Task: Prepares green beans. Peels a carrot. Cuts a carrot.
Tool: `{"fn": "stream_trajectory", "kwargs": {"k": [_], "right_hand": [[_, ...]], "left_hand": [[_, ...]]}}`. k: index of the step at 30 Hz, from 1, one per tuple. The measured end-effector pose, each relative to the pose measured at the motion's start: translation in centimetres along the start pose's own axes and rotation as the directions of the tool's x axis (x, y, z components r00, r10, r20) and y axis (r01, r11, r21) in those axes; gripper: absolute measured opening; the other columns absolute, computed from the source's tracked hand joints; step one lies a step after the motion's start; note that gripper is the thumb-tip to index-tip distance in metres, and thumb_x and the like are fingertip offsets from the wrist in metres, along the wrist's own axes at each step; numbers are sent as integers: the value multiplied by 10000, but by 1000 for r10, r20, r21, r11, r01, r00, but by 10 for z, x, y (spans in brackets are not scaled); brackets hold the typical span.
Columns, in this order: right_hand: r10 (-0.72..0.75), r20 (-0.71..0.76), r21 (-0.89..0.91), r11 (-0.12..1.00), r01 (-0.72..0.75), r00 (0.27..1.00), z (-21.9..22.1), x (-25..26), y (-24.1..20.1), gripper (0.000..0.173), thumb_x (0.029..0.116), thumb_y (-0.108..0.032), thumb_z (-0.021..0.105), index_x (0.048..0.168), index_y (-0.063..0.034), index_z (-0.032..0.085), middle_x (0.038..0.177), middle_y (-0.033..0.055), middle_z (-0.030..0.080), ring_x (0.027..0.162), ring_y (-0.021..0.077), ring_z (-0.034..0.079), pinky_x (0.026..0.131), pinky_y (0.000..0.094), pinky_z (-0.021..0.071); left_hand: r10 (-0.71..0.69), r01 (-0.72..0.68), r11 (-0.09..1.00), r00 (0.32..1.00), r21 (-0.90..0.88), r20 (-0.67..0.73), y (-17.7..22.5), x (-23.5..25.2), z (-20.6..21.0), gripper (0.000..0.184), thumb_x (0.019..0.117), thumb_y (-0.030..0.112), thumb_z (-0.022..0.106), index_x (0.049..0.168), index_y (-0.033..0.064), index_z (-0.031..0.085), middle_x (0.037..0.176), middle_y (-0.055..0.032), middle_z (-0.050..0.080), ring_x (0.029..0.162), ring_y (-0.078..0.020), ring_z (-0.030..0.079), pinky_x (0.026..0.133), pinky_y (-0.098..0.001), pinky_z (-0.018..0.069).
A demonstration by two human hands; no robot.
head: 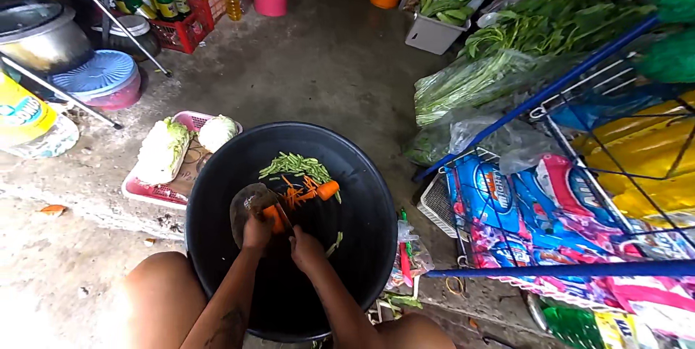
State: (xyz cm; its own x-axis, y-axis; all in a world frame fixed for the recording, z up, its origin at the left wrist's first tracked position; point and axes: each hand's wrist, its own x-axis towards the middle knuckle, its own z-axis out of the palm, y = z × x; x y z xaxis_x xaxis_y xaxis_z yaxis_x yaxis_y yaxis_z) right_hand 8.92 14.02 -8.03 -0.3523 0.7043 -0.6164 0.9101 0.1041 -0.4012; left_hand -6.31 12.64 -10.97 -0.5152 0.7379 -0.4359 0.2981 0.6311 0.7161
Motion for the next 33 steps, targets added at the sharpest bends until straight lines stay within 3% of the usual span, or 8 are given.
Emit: {"fn": "stream_trajectory", "kwargs": {"k": [2,4,11,14,17,24,29,33], "right_hand": [[6,0,-18,1000,-6,1000,1,1,1,445,1132,-346,362,1520,-136,422,1238,187,691,1180,359,678,985,541,545],[7,-3,-22,1000,-7,1000,2,2,1,450,1131,-351,363,1523,-139,422,1238,187,693,1171,358,682,979,546,547],[12,-18,-62,998,-13,1000,-6,-4,3,444,1133,-348,360,1519,-141,430,1234,192,693,1183,363,676,988,548,540],[15,-18,-92,996,-16,1000,-5,-3,4,447,1132,-355,357,1517,-140,431,1248,185,691,1189,357,675,991,548,538],[-18,-10,-115,993,16,1000,-3,-3,3,437,1133,-347,355,1510,-140,434,1230,180,696,1165,351,686,981,536,548],[-62,-38,-133,989,57,997,-3,3,4,420,1133,-344,356,1486,-141,456,1199,182,704,1147,355,693,961,538,555],[-18,-3,-153,988,17,1000,8,6,-1,451,1137,-360,324,1538,-166,393,1225,185,696,1136,373,696,951,555,560],[-30,-3,-179,983,29,1000,5,4,-1,426,1139,-345,318,1513,-162,411,1213,184,697,1121,377,701,932,553,567]], "left_hand": [[25,-21,994,999,104,-34,7,-6,3,779,898,318,802,1503,7,421,1500,-293,449,1297,-413,569,1072,-515,504],[6,-3,981,1000,194,-12,10,-6,7,853,884,358,814,1538,31,375,1566,-309,353,1290,-435,576,1049,-506,529],[-2,3,997,1000,76,-20,4,7,2,646,930,150,715,1497,29,431,1466,-273,497,1267,-393,597,1051,-517,516],[51,-50,998,998,29,-32,-3,9,1,552,950,136,700,1453,18,503,1405,-251,567,1269,-371,598,1073,-510,497],[85,-84,996,996,36,-32,-6,8,0,455,958,136,705,1396,69,605,1423,-222,571,1302,-342,582,1100,-483,482],[89,-91,996,992,-11,-86,-6,10,-7,510,946,103,710,1433,64,564,1446,-226,544,1304,-330,579,1092,-458,493],[181,-172,980,979,95,-97,-1,10,-2,212,1003,121,635,1188,70,725,1380,-196,597,1238,-297,624,1070,-439,513],[173,-164,982,980,94,-96,-2,12,1,202,1018,121,612,1166,55,733,1361,-169,619,1229,-281,633,1074,-430,510]]}}
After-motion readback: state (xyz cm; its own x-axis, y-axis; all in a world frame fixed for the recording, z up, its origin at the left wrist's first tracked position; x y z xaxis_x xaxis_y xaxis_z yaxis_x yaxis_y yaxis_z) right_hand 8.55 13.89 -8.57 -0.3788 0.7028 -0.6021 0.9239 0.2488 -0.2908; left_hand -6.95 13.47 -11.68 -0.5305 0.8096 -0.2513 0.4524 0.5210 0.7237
